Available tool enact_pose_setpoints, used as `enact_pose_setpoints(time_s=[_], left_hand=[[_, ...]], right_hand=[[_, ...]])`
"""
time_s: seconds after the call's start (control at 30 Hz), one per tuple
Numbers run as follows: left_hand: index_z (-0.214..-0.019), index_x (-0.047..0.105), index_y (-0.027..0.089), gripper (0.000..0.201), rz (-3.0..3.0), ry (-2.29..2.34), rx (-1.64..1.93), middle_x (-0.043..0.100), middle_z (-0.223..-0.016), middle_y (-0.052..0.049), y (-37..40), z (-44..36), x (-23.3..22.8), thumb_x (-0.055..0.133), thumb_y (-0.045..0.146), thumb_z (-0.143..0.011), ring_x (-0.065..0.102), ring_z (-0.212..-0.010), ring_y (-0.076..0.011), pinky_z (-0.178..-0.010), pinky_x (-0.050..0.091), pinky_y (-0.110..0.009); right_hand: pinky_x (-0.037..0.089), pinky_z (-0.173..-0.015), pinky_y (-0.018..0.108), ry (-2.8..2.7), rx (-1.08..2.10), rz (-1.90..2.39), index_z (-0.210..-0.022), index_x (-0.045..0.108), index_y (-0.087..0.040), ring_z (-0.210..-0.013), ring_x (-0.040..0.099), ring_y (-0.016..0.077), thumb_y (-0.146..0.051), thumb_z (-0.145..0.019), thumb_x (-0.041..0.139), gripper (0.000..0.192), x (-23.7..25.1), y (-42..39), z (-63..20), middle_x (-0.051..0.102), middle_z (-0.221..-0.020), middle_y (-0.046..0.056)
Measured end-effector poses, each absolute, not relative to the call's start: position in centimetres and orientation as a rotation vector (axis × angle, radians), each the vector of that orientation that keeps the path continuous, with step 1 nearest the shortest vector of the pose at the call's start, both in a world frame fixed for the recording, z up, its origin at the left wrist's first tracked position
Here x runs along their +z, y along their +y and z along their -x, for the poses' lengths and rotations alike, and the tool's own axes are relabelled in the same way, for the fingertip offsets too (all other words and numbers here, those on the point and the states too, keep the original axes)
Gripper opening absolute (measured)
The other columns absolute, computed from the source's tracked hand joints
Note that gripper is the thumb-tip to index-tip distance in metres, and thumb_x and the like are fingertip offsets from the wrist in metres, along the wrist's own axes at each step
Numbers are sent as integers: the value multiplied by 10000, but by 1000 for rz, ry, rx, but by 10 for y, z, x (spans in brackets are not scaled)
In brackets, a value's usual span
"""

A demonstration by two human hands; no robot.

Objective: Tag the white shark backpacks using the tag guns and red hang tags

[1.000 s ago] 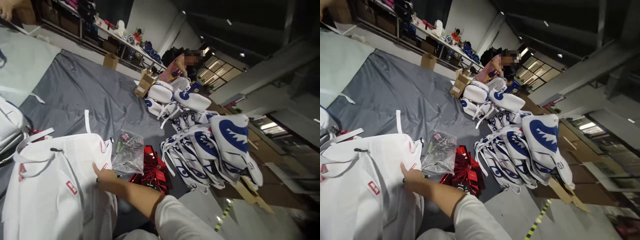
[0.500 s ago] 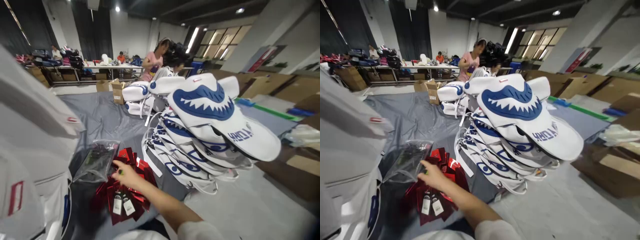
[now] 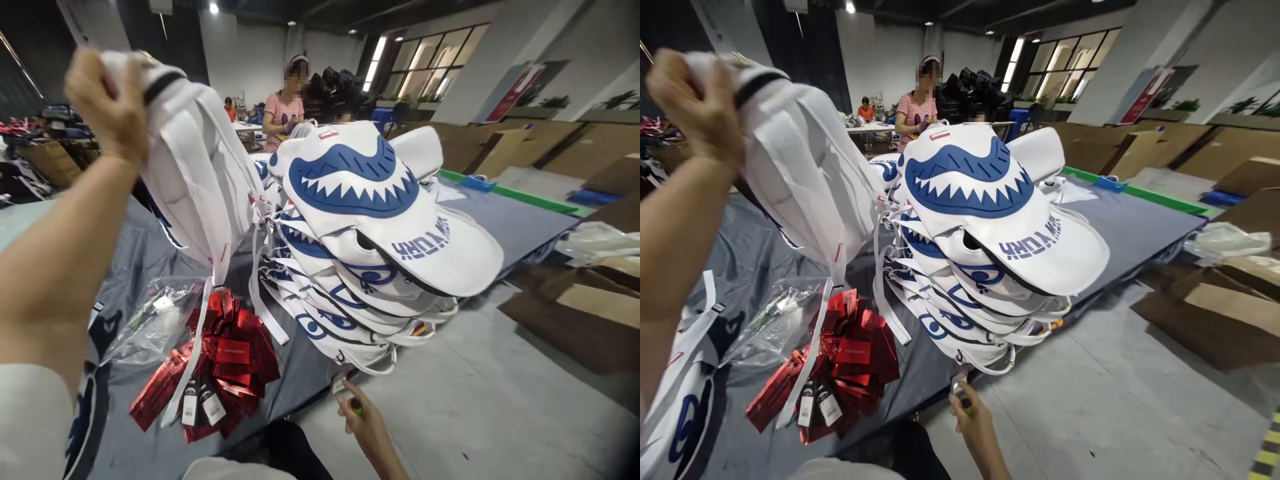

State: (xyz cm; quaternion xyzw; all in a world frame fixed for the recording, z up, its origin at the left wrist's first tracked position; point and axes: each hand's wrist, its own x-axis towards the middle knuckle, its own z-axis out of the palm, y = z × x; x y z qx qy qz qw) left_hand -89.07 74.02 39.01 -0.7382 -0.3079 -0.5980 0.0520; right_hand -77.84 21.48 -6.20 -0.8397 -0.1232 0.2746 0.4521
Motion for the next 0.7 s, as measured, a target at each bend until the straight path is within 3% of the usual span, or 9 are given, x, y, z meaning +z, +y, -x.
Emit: enact_pose_setpoints(time_s=[0.07, 0.13, 0.2, 0.33, 0.5, 0.6, 0.7], left_hand=[[-913, 542, 95, 514, 2280, -999, -1494, 519, -930, -37, 716, 880, 334, 374, 578, -969, 540, -1046, -218, -986, 379, -479], [-814, 521, 167, 469, 2615, -744, -896, 524, -874, -37, 688, 876, 261, 353, 578, -966, 524, -990, -215, -992, 353, -489], [-735, 533, 194, 363, 2792, -520, -601, 562, -782, -38, 661, 875, 187, 505, 514, -905, 523, -875, -204, -904, 392, -431], [-851, 635, 220, 128, 2938, -333, -332, 667, -873, -40, 618, 877, 76, 597, 341, -872, 547, -942, -213, -961, 365, -409], [-1050, 648, 157, 206, 2880, -757, -329, 649, -1113, -165, 590, 883, 29, 502, 242, -932, 486, -1164, -317, -1067, 243, -544], [-1249, 579, 141, 368, 2872, -920, -315, 605, -1275, -190, 575, 890, 25, 588, 208, -888, 460, -1242, -329, -1071, 275, -526], [-1413, 461, 164, 557, 2896, -941, -379, 506, -1467, -150, 553, 917, 26, 624, 202, -881, 416, -1344, -292, -1132, 255, -483]], right_hand=[[482, -575, 369, -363, 660, 2176, -1271, 590, -138, -480, 565, 219, -674, -740, 438, 770, -86, 194, 783, 629, -630, 8], [497, -639, 367, -460, 657, 2250, -1287, 603, -153, -569, 626, 238, -636, -794, 405, 717, -105, 184, 787, 647, -659, 19], [499, -695, 349, -570, 665, 2301, -1289, 623, -153, -687, 672, 248, -533, -832, 412, 631, -120, 183, 790, 680, -718, 45], [482, -747, 327, -754, 679, 2392, -1297, 647, -168, -792, 694, 245, -336, -862, 453, 504, -132, 186, 799, 726, -836, 84], [488, -754, 331, -763, 668, 2270, -1275, 666, -196, -788, 680, 234, -394, -894, 459, 476, -148, 163, 833, 729, -894, 92], [500, -701, 328, -685, 704, 2184, -1246, 681, -188, -702, 655, 223, -467, -883, 464, 507, -164, 134, 857, 712, -817, 73], [513, -666, 328, -656, 700, 2156, -1223, 688, -162, -659, 649, 224, -509, -860, 473, 546, -181, 106, 869, 700, -762, 66]])
